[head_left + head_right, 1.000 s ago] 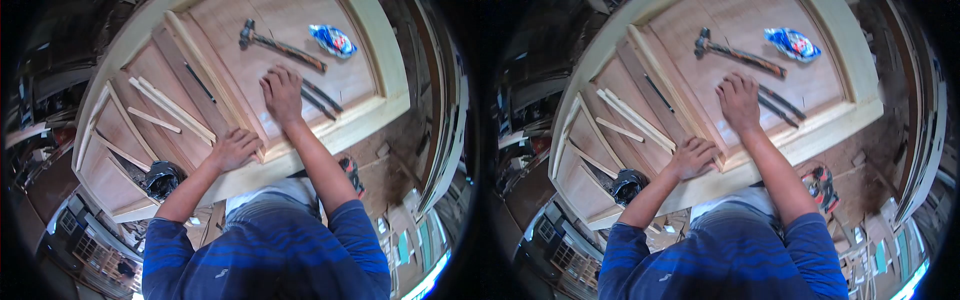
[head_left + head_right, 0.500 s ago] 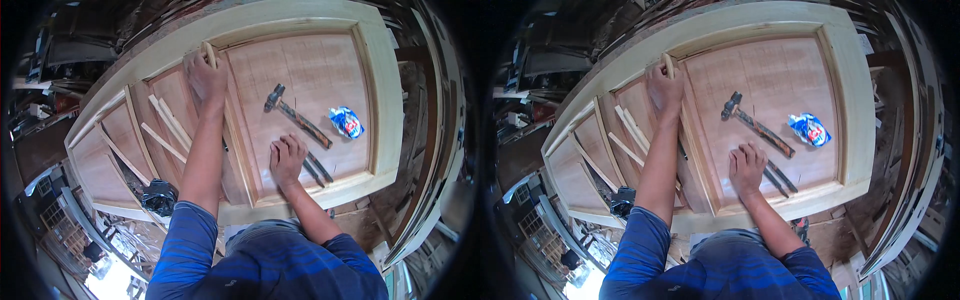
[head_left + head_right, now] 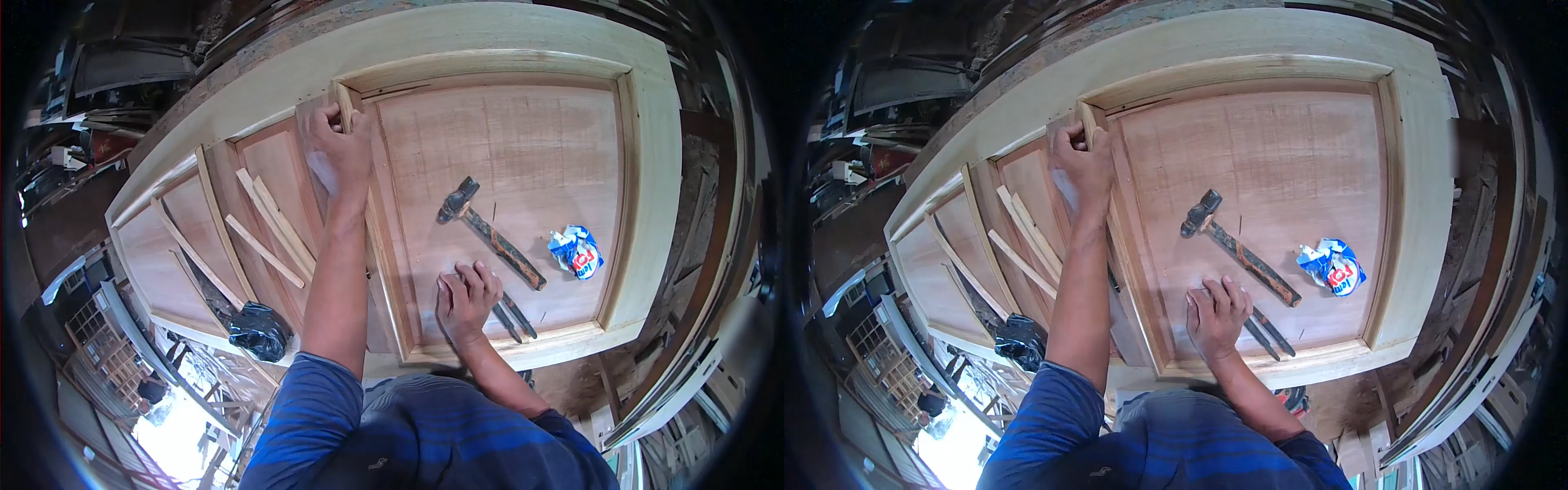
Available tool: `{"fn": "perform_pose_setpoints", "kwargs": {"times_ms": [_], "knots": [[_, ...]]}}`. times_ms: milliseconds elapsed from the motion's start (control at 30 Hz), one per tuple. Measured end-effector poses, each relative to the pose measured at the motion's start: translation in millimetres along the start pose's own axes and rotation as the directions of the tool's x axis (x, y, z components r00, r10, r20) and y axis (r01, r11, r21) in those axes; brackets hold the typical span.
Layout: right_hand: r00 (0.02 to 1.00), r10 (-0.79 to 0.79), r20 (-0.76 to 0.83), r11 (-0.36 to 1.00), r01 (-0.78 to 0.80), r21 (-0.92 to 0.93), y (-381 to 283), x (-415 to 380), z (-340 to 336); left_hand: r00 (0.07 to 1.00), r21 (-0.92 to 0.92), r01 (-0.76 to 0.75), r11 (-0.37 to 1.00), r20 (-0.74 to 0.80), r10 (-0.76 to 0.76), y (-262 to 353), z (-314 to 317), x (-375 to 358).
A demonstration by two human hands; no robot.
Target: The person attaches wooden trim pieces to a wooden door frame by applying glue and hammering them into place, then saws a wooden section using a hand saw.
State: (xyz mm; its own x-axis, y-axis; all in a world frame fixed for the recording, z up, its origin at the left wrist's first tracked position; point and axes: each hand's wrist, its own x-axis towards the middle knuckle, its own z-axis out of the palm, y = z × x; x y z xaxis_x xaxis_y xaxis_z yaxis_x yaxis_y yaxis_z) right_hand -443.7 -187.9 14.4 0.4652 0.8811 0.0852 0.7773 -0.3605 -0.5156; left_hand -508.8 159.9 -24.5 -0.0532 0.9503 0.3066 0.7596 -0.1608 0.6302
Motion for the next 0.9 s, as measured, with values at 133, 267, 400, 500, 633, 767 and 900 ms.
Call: {"fn": "perform_pose_setpoints", "kwargs": {"times_ms": [133, 267, 400, 500, 633, 767, 900], "knots": [[1.0, 0.007, -0.007, 1.0, -0.007, -0.006, 1.0, -2.3, 1.4, 1.0, -0.008, 0.021, 1.0, -0.005, -0.021, -3.6, 1.4, -1.7], [1.0, 0.009, -0.008, 1.0, -0.009, 0.013, 1.4, -3.3, 0.0, 0.998, -0.01, 0.058, 0.998, -0.005, -0.058, 7.8, -1.5, -1.0], [1.0, 0.023, 0.014, 0.998, -0.023, 0.054, -2.0, 1.9, -4.3, 1.0, 0.079, 0.012, 0.997, 0.007, -0.013, 17.4, -4.9, 1.3], [1.0, 0.009, 0.03, 0.997, -0.011, 0.074, -2.2, 5.8, -10.9, 0.998, 0.028, 0.051, 0.998, 0.027, -0.052, 16.3, -5.7, 1.2], [1.0, -0.012, 0.027, 0.996, 0.009, 0.09, -0.4, 8.7, -12.5, 0.998, 0.039, 0.068, 0.997, 0.006, -0.068, 14.8, -4.0, 0.3], [0.999, -0.002, 0.038, 0.995, -0.002, 0.098, -0.7, 7.9, -12.2, 1.0, 0.143, -0.021, 0.99, -0.011, 0.023, 12.1, -5.9, 2.0], [0.998, 0.014, 0.059, 0.99, -0.022, 0.138, -2.1, 10.1, -17.3, 0.99, 0.269, -0.06, 0.961, -0.111, 0.093, 15.0, -5.0, -2.0]]}}
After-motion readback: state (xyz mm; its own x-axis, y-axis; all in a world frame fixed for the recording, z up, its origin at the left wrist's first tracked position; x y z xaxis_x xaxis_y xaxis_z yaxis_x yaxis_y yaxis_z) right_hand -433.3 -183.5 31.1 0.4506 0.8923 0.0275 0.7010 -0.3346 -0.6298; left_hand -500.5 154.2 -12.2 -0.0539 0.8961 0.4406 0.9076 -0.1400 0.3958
